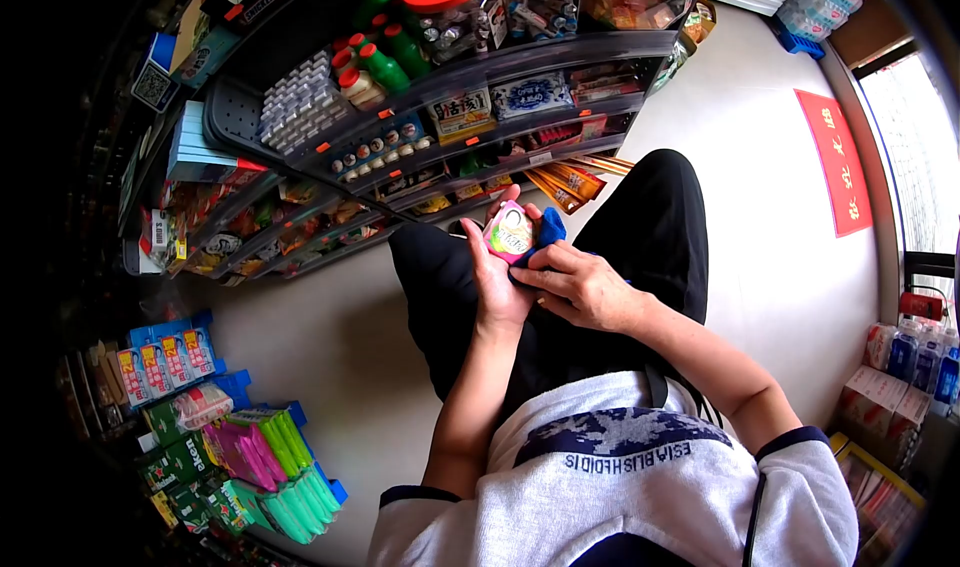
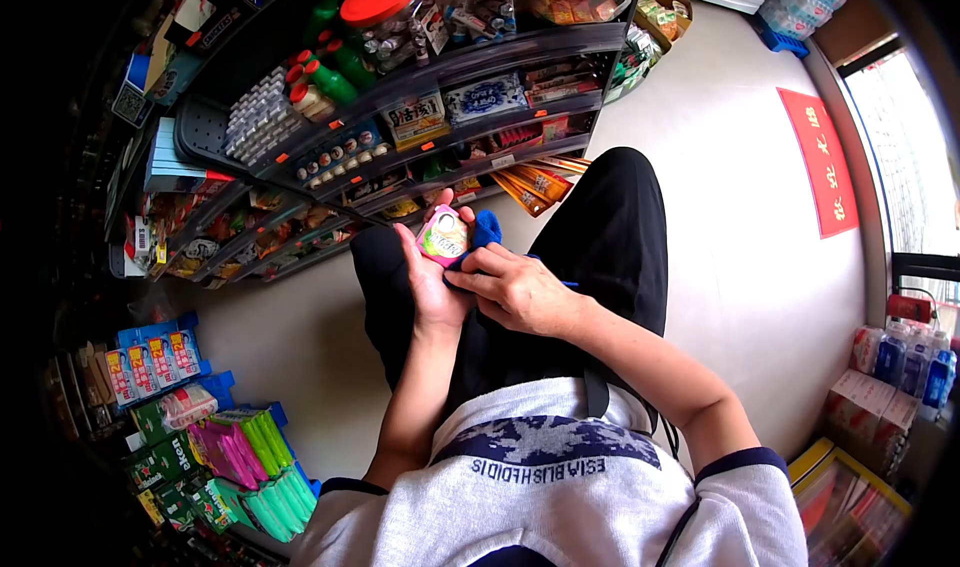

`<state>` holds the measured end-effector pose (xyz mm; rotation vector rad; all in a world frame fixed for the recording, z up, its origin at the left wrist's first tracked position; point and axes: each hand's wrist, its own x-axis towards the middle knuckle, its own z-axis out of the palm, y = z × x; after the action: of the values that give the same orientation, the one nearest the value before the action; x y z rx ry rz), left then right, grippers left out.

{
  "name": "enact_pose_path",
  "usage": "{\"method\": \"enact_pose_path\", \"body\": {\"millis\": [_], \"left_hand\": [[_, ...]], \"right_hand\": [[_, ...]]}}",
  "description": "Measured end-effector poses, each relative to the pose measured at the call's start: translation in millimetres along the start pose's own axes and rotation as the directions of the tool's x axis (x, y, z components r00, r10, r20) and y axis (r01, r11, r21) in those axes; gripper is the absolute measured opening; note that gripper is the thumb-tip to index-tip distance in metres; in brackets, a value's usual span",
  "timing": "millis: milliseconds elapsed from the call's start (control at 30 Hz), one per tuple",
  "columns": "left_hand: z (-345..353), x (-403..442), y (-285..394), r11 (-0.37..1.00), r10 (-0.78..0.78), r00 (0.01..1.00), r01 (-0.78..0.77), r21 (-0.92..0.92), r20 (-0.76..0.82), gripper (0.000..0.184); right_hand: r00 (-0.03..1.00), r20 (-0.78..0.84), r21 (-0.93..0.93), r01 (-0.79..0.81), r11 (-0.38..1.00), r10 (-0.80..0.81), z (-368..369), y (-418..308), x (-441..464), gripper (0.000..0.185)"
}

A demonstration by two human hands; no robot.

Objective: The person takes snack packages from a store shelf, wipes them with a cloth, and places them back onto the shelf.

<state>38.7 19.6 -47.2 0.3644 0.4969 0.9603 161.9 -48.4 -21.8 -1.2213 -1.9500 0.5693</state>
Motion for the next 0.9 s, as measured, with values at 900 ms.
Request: {"method": "enact_pose_path", "body": {"millis": [900], "left_hand": [[-7.8, -13.8, -5.0, 0.975, -0.206, 0.977, 0.199, -0.104, -0.061, 0.077]], "right_hand": [[0.977, -0.186, -0.344, -0.165, 0.924, 0.106, -5.3, 15.7, 8.8, 0.047]]}}
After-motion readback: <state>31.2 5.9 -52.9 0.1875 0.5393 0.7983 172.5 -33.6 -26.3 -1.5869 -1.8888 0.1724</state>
